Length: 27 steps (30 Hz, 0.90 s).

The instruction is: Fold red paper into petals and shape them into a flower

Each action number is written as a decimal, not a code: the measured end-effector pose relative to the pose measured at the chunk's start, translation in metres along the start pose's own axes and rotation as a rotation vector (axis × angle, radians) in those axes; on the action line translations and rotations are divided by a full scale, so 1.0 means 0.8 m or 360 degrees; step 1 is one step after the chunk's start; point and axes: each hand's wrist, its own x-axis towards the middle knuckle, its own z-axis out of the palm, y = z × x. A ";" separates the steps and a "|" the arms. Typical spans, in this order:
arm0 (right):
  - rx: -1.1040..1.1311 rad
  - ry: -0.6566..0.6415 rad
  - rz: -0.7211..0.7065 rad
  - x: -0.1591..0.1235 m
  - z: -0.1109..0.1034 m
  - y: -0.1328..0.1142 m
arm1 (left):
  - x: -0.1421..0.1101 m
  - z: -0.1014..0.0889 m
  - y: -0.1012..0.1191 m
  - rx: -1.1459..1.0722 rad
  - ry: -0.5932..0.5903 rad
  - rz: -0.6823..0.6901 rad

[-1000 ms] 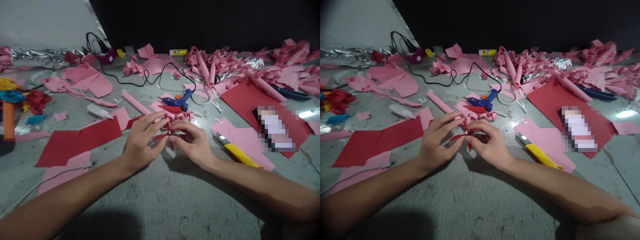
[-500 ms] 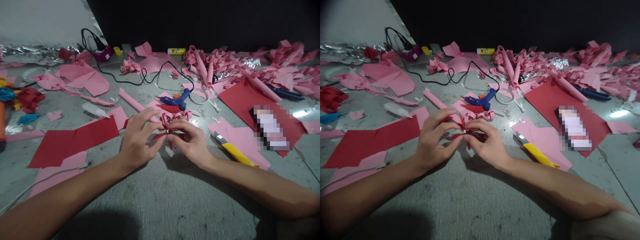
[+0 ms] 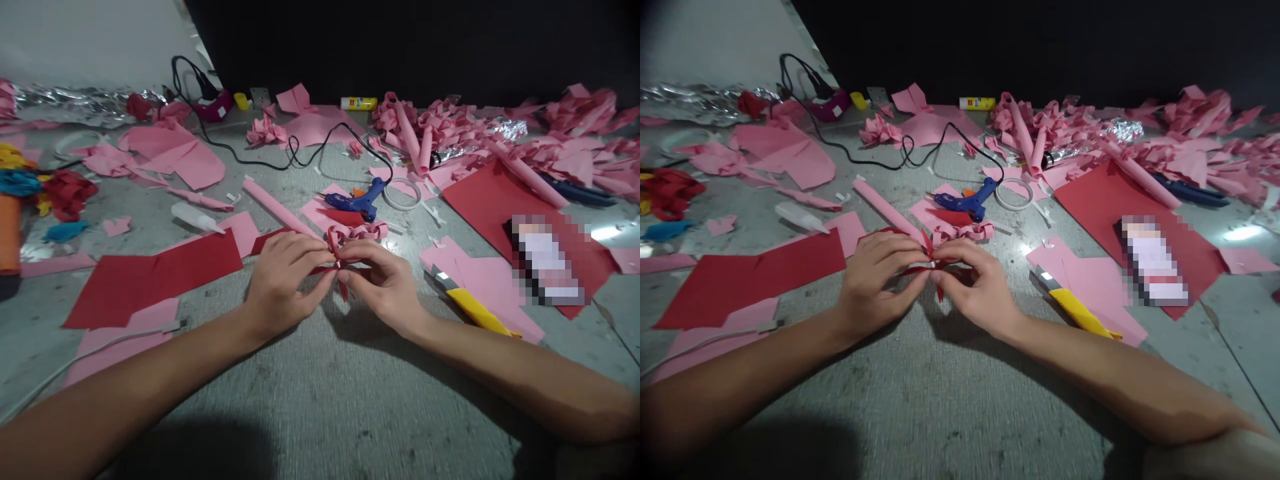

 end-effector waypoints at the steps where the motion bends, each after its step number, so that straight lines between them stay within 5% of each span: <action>1: 0.0000 0.0001 0.0000 0.000 0.000 0.001 | 0.000 0.000 0.000 -0.0003 0.0004 0.0005; 8: -0.0008 -0.0040 -0.0018 0.001 -0.002 0.001 | 0.002 0.002 0.002 -0.0122 0.0008 -0.0058; 15: 0.0022 -0.0187 0.0106 0.003 -0.004 -0.006 | 0.003 -0.001 0.003 -0.0549 0.0029 -0.0541; 27: 0.0141 -0.0299 0.0165 0.006 -0.009 0.004 | 0.002 0.000 -0.001 -0.0804 0.0028 -0.0694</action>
